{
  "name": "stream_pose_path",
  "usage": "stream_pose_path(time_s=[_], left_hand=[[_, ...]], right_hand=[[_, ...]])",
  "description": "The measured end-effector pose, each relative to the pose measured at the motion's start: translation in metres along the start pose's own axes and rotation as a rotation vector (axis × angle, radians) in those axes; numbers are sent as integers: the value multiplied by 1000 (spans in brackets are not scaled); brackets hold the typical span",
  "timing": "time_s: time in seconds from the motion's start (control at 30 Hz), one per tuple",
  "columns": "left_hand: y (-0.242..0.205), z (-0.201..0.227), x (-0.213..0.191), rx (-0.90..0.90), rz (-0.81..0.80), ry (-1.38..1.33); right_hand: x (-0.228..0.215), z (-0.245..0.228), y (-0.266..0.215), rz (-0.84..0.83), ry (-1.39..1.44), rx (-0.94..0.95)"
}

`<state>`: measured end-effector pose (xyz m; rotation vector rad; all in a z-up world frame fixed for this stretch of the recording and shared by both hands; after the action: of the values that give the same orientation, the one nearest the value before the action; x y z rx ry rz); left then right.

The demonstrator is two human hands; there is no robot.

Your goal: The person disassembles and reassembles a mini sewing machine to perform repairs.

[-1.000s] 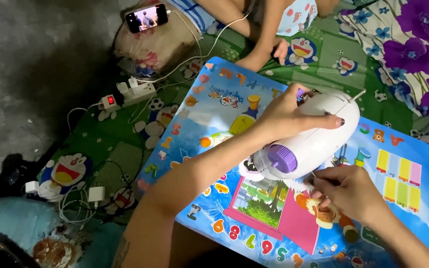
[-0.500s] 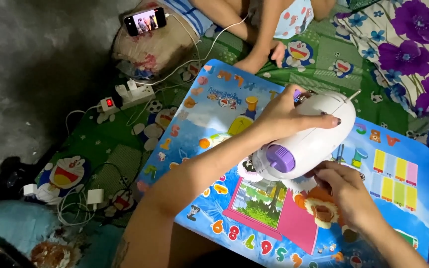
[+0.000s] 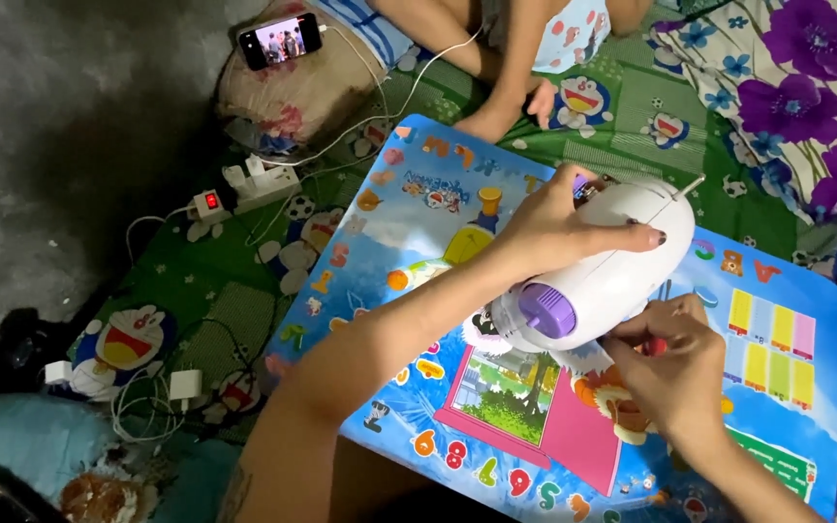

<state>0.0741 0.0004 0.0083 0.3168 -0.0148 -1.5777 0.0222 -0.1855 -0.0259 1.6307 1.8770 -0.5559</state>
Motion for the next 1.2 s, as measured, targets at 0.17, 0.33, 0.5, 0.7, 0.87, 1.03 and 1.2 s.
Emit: stream_pose_path(time_s=[0.17,0.33,0.5,0.7,0.87,1.03,1.2], left_hand=[[1,0,2,-4,-20,-1],[-1,-14,9,-173,24,-121],[16,-32,-11,-162,-58,-116],[64,-126,-60,560,-255,-44],[35,-110,-65,-253,-145,-529],[32,-129,-78,-308,-32,-518],[31,-154,-103,-332,171,-427]], right_hand=[[8,11,5,0,7,68],[2,25,-1,153,154,52],[-9,26,-16,156,159,62],[-8,6,-24,-25,261,-71],[7,-2,-19,-102,312,-82],[22,-9,-17,-153,347,-101],[24,-13,-11,-164,356,-101]])
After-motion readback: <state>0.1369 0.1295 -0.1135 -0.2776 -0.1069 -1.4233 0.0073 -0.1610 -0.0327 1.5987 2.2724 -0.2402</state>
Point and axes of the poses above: each hand's wrist, its own y-axis towards the middle knuckle, its own x-axis out of the palm, z = x × y, the point moved 8 cm from there along y, towards the middle knuckle, and after that the axes turned 11 degrees about x, right-handed, at the moved point
